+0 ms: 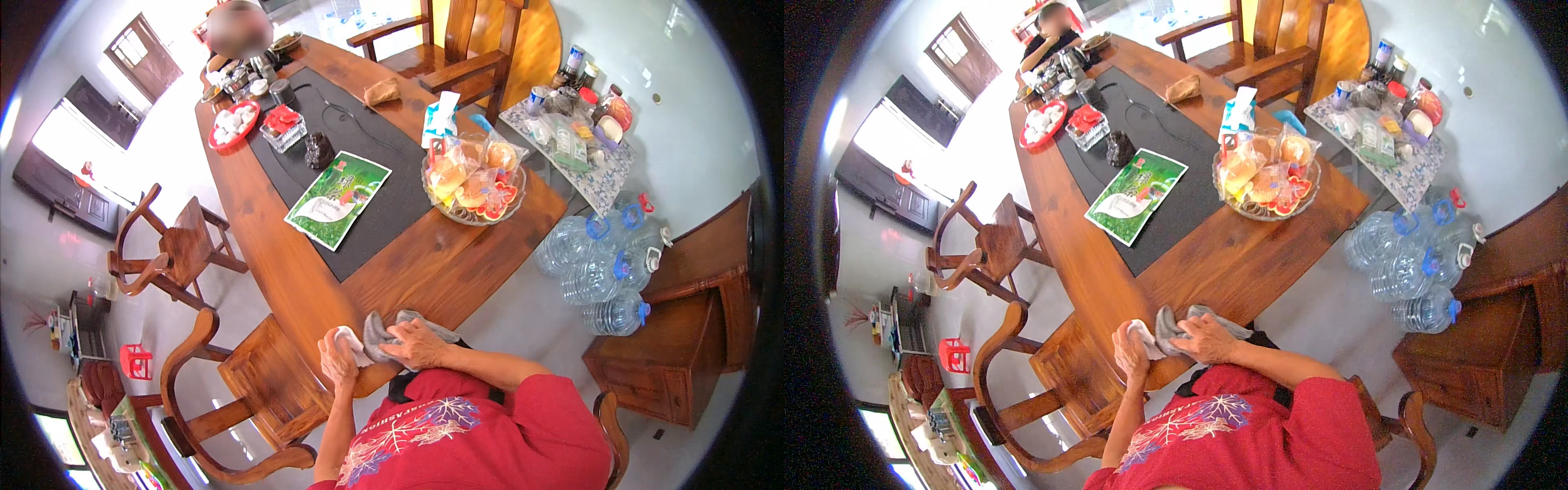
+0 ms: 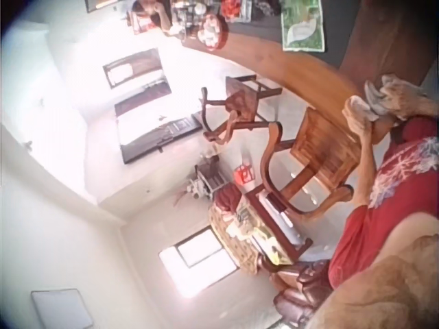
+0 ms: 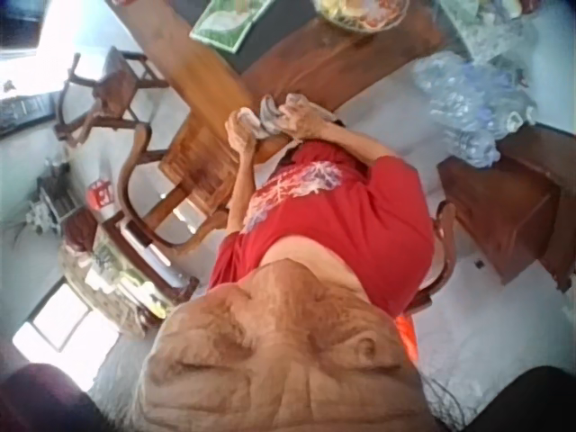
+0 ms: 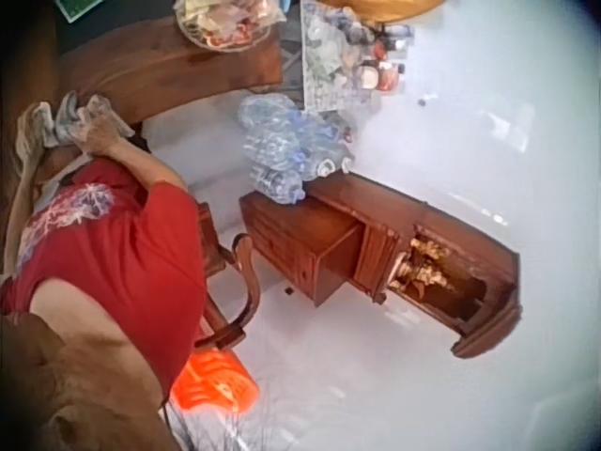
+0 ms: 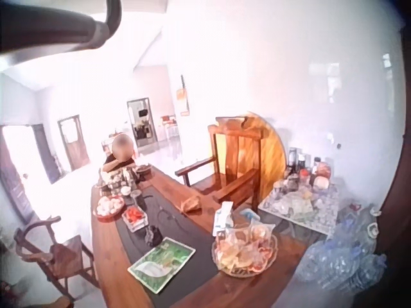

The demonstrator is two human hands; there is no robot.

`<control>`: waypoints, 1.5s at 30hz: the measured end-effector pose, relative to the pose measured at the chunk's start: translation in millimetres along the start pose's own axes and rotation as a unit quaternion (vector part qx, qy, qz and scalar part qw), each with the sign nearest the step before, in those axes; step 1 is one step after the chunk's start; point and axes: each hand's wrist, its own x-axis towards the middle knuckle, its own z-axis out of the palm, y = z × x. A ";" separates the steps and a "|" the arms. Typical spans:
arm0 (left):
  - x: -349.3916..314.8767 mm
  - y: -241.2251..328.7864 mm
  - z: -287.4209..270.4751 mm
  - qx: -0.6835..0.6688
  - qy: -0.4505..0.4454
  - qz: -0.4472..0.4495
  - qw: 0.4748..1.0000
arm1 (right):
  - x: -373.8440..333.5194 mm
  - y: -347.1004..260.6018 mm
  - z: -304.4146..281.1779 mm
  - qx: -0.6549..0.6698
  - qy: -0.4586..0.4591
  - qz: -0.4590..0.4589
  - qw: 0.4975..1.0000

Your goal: The person washes their hands at the kitchen sink, then moves to the stove to pick up a bowl of cooked food. They carry the bowl to the dining area and place it on a table where another person is seated. The person then wipes the table surface and a chair with a cloth.

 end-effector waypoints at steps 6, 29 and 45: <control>-10.3 4.2 12.2 0.078 0.010 0.065 0.995 | -34.7 59.8 -60.6 -0.112 0.044 0.154 0.981; 81.6 203.8 170.6 -0.305 -0.102 -0.106 0.941 | -110.6 348.4 -205.3 -0.098 0.119 0.396 0.905; 104.7 257.1 181.2 -0.529 -0.237 -0.172 0.797 | -45.1 350.1 -240.3 0.607 0.106 0.438 0.655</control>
